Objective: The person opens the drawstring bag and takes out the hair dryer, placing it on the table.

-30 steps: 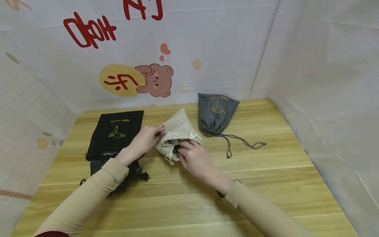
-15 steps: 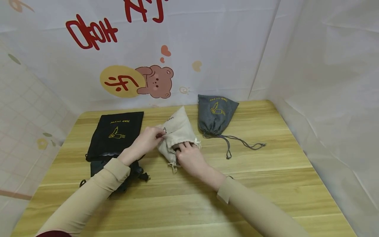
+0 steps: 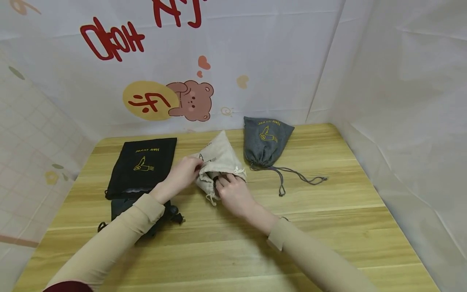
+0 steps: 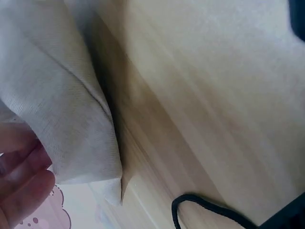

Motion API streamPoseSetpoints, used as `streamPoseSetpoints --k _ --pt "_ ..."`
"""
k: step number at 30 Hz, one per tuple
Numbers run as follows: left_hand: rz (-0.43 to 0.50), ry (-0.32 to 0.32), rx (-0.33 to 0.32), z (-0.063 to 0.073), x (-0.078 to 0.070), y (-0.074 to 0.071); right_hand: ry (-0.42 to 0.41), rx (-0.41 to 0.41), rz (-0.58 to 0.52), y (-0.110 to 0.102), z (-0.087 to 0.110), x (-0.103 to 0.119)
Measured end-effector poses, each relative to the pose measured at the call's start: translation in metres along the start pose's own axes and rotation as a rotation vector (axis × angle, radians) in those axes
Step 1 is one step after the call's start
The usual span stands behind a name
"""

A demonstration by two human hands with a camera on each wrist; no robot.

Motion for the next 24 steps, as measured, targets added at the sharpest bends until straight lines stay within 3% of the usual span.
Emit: streamPoseSetpoints --k 7,14,24 --pt "0.016 -0.034 -0.06 -0.002 0.005 -0.001 0.07 -0.055 -0.144 -0.02 0.005 0.002" --pt "0.146 -0.028 -0.061 -0.001 -0.003 -0.009 0.23 0.027 -0.267 -0.029 0.012 0.006" --pt "0.174 -0.021 -0.057 -0.002 -0.013 -0.013 0.379 0.116 -0.301 -0.023 0.005 0.001"
Point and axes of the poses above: each hand's wrist, its own z-axis away from the middle knuckle, its own y-axis out of the palm, x = y × z, the point moved 3 cm from there along -z, towards the middle knuckle, and after that the axes turned 10 degrees about -z, right-handed, at the moved point
